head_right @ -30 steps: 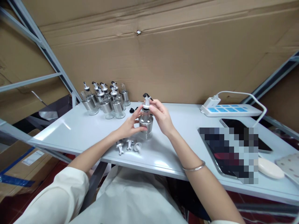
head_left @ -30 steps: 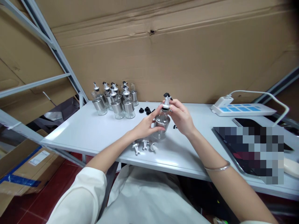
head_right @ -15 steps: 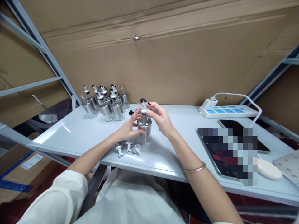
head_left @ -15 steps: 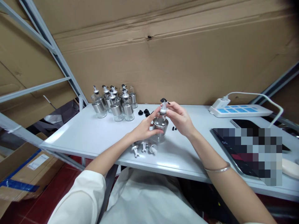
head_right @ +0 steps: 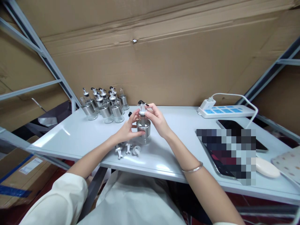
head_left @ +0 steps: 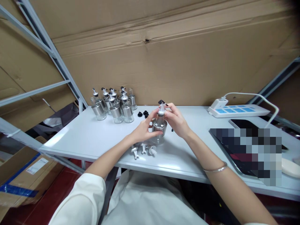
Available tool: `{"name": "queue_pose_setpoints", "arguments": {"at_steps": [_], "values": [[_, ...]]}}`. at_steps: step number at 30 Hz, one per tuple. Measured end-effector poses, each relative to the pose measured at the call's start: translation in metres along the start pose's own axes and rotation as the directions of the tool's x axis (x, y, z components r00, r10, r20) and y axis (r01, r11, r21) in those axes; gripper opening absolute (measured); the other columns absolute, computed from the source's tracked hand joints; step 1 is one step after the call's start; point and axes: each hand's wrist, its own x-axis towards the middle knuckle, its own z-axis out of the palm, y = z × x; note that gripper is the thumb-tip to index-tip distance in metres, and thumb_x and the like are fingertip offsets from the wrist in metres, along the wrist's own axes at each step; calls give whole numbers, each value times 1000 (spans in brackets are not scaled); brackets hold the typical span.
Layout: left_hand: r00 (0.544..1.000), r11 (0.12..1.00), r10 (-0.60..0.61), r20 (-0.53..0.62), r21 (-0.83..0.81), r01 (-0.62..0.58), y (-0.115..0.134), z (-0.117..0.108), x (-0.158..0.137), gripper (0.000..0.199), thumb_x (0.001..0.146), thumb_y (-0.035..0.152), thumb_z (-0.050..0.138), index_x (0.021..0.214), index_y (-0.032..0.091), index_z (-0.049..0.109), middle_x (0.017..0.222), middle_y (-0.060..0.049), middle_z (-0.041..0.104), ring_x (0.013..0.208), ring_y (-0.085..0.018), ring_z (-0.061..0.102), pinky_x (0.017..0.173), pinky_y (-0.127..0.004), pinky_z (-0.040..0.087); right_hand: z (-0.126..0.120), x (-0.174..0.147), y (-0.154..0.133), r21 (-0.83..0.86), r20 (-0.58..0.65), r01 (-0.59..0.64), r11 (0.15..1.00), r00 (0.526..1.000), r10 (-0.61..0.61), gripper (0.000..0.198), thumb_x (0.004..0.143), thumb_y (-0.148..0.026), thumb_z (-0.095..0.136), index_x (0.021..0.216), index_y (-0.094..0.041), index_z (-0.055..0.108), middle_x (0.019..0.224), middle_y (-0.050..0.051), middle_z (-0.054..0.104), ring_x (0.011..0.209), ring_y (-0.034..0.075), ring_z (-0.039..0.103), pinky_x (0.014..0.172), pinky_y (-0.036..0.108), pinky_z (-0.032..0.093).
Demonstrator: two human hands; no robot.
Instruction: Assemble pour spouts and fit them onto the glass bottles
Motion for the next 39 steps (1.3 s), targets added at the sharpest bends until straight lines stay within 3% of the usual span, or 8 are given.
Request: {"name": "queue_pose_setpoints", "arguments": {"at_steps": [7, 23, 28, 32, 39], "values": [[999, 999, -40, -7, -31, 40, 2, 0, 0, 84, 74, 38, 70, 142, 34, 21, 142, -13, 42, 119, -28, 54, 87, -41, 54, 0, -1, 4, 6, 24, -21, 1000, 999, 20, 31, 72, -47, 67, 87, -28, 46, 81, -5, 68, 79, 18, 68, 75, 35, 51], [999, 996, -11, -36, -85, 8, -4, 0, 1, 78, 71, 32, 73, 134, 34, 27, 139, -11, 44, 121, -27, 52, 82, -37, 55, 3, 2, 10, 70, 5, -32, 997, 999, 32, 32, 69, -41, 70, 84, -28, 45, 76, -7, 63, 70, 15, 64, 64, 27, 47], [999, 996, -27, -41, -81, 24, -3, 0, 0, 75, 73, 31, 72, 133, 34, 28, 132, -10, 51, 118, -26, 55, 83, -37, 55, 3, 2, 8, 58, 2, -35, 998, 999, 35, 35, 67, -42, 71, 82, -27, 43, 76, -6, 61, 67, 13, 61, 62, 26, 45], [999, 999, 5, -55, -50, -7, -6, 1, -1, 76, 74, 33, 71, 135, 35, 26, 139, -11, 45, 123, -28, 52, 83, -37, 56, 2, -1, 10, 32, 8, -39, 999, 999, 38, 34, 71, -47, 69, 90, -28, 48, 77, -5, 63, 73, 16, 63, 67, 29, 47], [981, 988, 147, -125, 63, -140, -9, -1, -2, 77, 80, 39, 66, 141, 37, 19, 131, -8, 54, 122, -24, 54, 87, -36, 55, -1, -1, 11, -17, -83, 49, 999, 995, -50, 38, 79, -53, 59, 110, -31, 53, 98, 1, 68, 93, 19, 63, 82, 34, 48]]}}
